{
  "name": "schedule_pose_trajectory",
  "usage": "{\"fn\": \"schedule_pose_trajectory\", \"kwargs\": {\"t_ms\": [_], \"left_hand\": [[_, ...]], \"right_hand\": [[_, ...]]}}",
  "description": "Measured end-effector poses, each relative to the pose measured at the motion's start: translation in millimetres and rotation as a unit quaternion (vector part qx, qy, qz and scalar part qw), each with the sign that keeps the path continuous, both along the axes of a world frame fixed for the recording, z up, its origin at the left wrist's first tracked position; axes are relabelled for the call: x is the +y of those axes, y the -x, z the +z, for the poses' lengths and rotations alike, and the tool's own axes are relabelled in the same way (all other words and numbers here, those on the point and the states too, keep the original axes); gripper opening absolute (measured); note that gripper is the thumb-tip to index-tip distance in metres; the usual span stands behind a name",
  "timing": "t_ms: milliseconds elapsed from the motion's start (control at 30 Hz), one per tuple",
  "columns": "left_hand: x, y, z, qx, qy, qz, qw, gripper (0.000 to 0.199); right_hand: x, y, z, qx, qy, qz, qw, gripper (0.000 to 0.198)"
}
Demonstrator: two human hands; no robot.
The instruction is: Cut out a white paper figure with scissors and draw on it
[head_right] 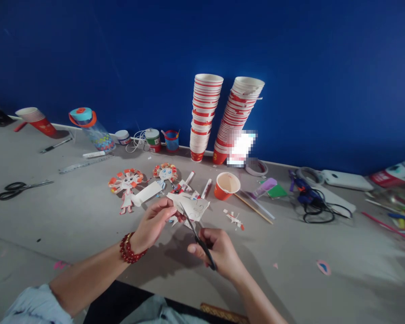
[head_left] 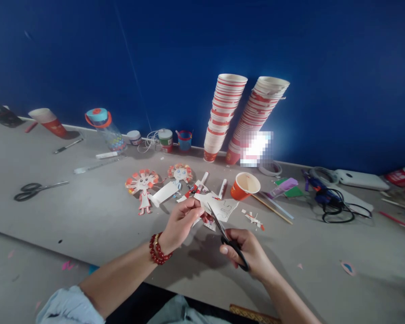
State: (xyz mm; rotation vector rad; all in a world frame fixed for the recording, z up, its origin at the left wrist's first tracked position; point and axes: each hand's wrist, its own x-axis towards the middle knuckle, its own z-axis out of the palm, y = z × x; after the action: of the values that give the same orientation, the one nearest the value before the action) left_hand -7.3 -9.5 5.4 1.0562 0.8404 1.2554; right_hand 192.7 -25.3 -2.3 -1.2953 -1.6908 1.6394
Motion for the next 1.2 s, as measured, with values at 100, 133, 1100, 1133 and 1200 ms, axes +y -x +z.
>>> {"fn": "schedule_pose_trajectory", "kwargs": {"t_ms": [100,133,1100,1133,1200], "left_hand": [[0.0,0.6,0.9,0.008,-0.003,0.003,1.0,0.018],[0.0,0.9,1.3,0.009,-0.006,0.003,1.0,0.017],[0.9,4.8,4.7,0.033,-0.003,-0.008,0.999,0.019],[0.7,4.7,5.0,0.031,-0.004,-0.008,0.999,0.018],[0.5,4.5,5.9,0.029,-0.004,-0.01,1.0,0.018]], "right_hand": [[0.0,-0.2,-1.4,-0.001,-0.004,-0.005,1.0,0.063],[0.0,-0.4,-2.3,0.0,-0.005,-0.005,1.0,0.063],[1.5,-2.9,-4.5,-0.014,-0.038,0.007,0.999,0.062],[1.5,-3.0,-4.6,-0.016,-0.039,0.007,0.999,0.062],[1.5,-3.0,-4.7,-0.019,-0.043,0.008,0.999,0.062]]}}
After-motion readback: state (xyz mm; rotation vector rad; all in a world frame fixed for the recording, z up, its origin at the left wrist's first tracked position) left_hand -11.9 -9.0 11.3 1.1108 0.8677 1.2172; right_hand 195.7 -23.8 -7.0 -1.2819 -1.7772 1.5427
